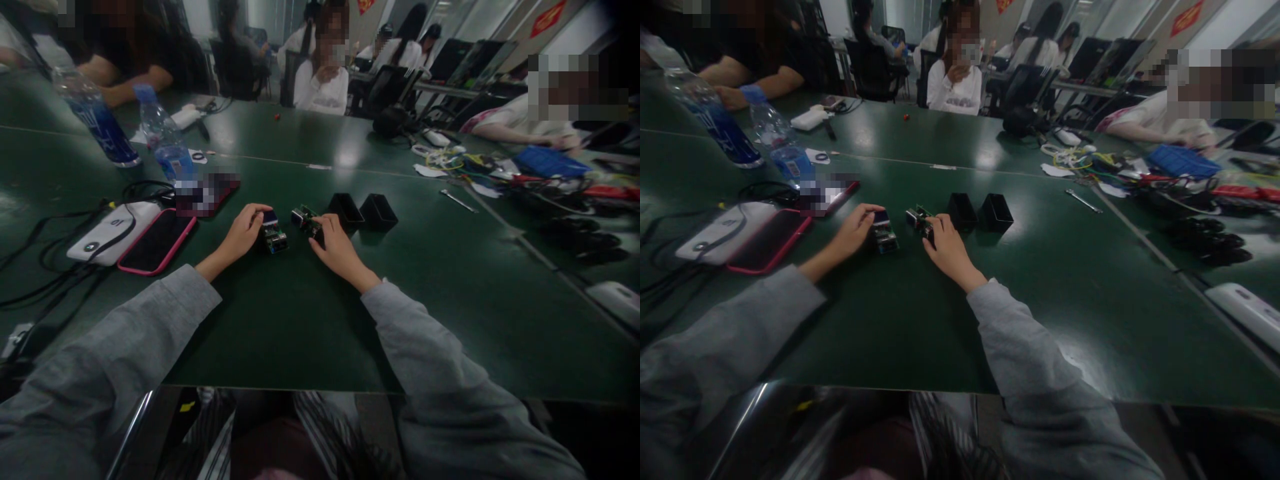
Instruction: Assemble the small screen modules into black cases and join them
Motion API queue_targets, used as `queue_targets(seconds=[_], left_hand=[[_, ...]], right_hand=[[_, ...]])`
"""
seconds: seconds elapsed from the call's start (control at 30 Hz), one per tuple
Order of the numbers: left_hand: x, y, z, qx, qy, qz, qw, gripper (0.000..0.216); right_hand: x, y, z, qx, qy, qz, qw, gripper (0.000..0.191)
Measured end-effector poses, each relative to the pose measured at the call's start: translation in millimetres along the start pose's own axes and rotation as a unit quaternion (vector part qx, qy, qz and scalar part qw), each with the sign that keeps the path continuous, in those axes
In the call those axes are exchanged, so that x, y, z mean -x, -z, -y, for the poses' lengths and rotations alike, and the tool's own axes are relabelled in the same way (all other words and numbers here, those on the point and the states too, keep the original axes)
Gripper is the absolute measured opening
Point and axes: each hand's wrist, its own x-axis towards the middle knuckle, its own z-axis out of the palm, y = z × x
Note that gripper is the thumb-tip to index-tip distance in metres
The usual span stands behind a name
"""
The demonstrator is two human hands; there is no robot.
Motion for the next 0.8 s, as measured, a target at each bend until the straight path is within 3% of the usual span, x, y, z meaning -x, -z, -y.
queue_targets(seconds=[0.8], left_hand=[[-0.1, 0.2, 1.9, 0.008, -0.005, -0.001, 1.0, 0.029]], right_hand=[[0.2, 1.9, 0.9, -0.01, -0.003, 0.015, 1.0, 0.048]])
